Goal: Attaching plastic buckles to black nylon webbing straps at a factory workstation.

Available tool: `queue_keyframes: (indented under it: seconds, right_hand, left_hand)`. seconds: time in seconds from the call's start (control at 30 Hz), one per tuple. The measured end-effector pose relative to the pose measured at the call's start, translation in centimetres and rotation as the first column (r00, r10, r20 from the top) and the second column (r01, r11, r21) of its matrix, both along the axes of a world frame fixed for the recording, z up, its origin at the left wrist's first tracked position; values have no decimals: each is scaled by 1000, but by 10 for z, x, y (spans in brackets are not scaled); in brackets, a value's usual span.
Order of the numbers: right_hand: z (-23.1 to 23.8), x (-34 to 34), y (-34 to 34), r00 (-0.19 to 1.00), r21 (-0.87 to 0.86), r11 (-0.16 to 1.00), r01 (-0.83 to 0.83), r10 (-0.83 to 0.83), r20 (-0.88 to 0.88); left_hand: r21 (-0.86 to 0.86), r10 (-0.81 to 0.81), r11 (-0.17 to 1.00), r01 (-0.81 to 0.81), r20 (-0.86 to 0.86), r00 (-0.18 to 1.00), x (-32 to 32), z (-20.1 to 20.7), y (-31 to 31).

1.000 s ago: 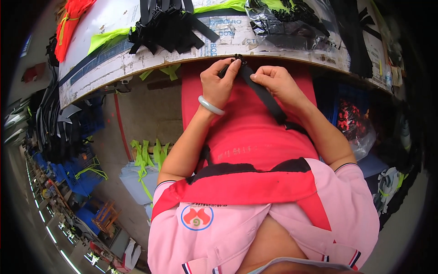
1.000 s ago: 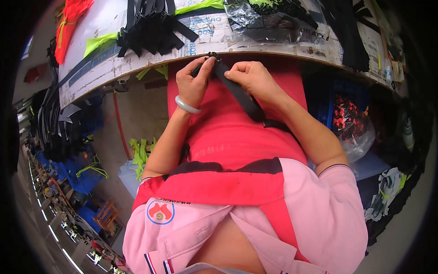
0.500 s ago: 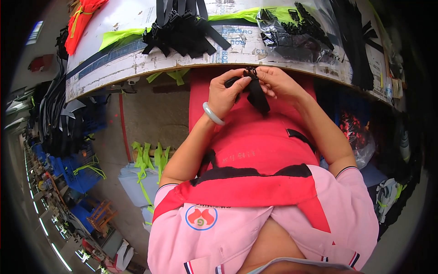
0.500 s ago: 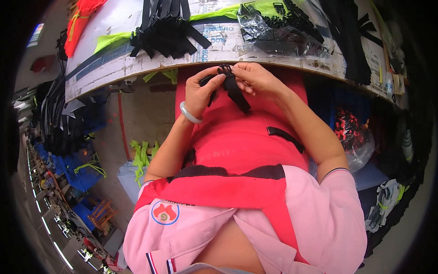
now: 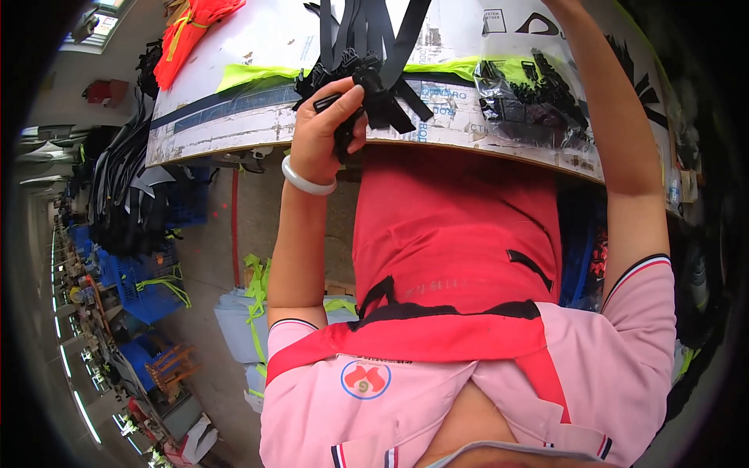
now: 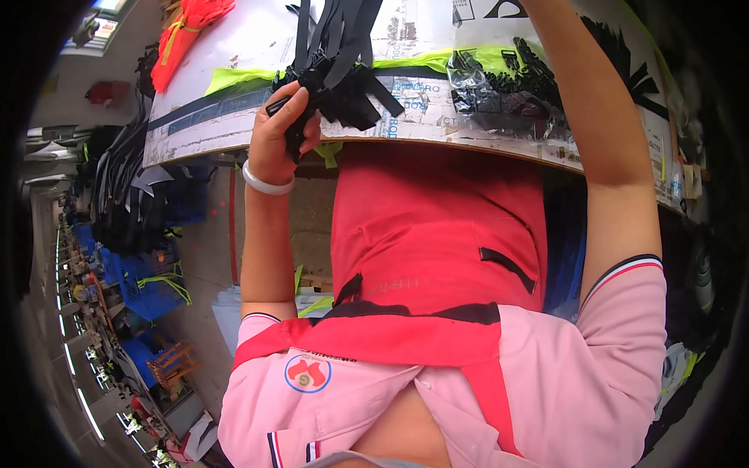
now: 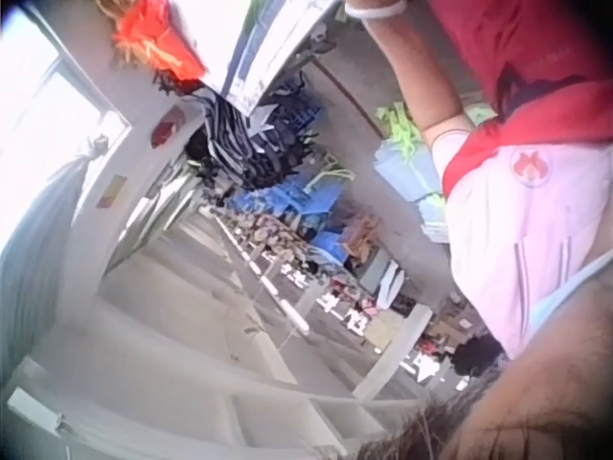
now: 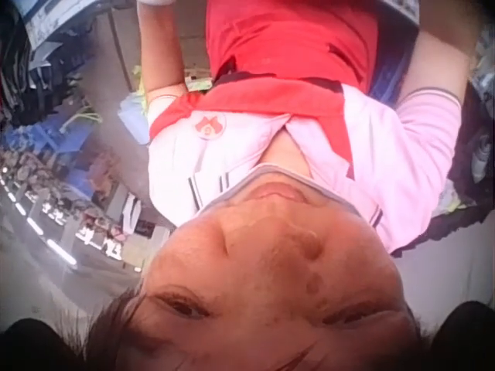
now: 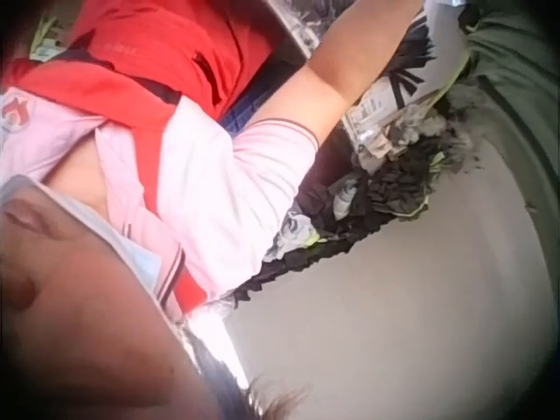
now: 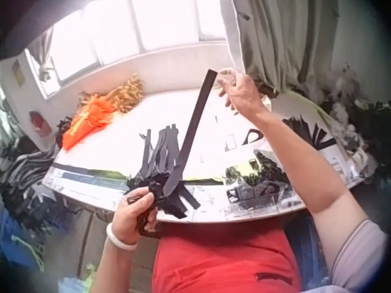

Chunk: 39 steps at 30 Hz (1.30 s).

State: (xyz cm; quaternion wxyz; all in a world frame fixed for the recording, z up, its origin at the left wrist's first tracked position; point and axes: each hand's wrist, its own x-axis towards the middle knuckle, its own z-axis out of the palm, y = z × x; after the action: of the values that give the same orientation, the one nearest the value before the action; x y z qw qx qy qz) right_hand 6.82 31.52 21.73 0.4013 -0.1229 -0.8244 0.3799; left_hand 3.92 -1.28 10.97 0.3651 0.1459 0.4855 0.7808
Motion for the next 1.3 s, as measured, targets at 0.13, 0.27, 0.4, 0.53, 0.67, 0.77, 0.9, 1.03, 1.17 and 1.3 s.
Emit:
queue_keyframes:
  seconds: [0.13,0.27,0.4,0.53,0.67,0.77,0.9,1.03,1.17,1.3]
  right_hand:
    - [-98,-7,-46,908,-58,951,-305,309,284]
    - [-194,21,-93,801,-191,920,-343,393,451]
    - [-219,26,-107,772,-287,907,-308,414,482]
    - [-223,28,-107,808,-256,914,-316,400,432]
    - [-201,50,-116,809,-299,892,-339,439,391]
    - [-187,76,-134,623,-571,669,-476,715,318]
    - [-192,106,-139,636,-550,711,-438,677,369]
    - [-194,118,-138,655,-750,584,-310,703,276]
    - [-202,133,-139,630,-862,430,-269,755,180]
    - [-210,139,-126,689,-887,431,-166,694,209]
  left_hand:
    - [-145,191,973,-182,47,981,-38,-43,51]
    - [-351,280,881,-316,-151,948,-35,-72,63]
    - [-306,262,873,-379,-362,895,-19,-86,52]
    - [-254,256,892,-373,-395,882,3,-91,42]
    - [-173,60,982,-77,-104,993,27,-94,32]
    - [-192,-120,975,109,-43,992,41,-98,27]
    - [-177,-185,966,188,38,982,56,-103,30]
    - [-223,-234,947,233,23,972,70,-106,35]
    - [-267,-276,922,281,58,959,77,-114,36]
    - [-131,-205,961,242,246,947,77,-117,30]
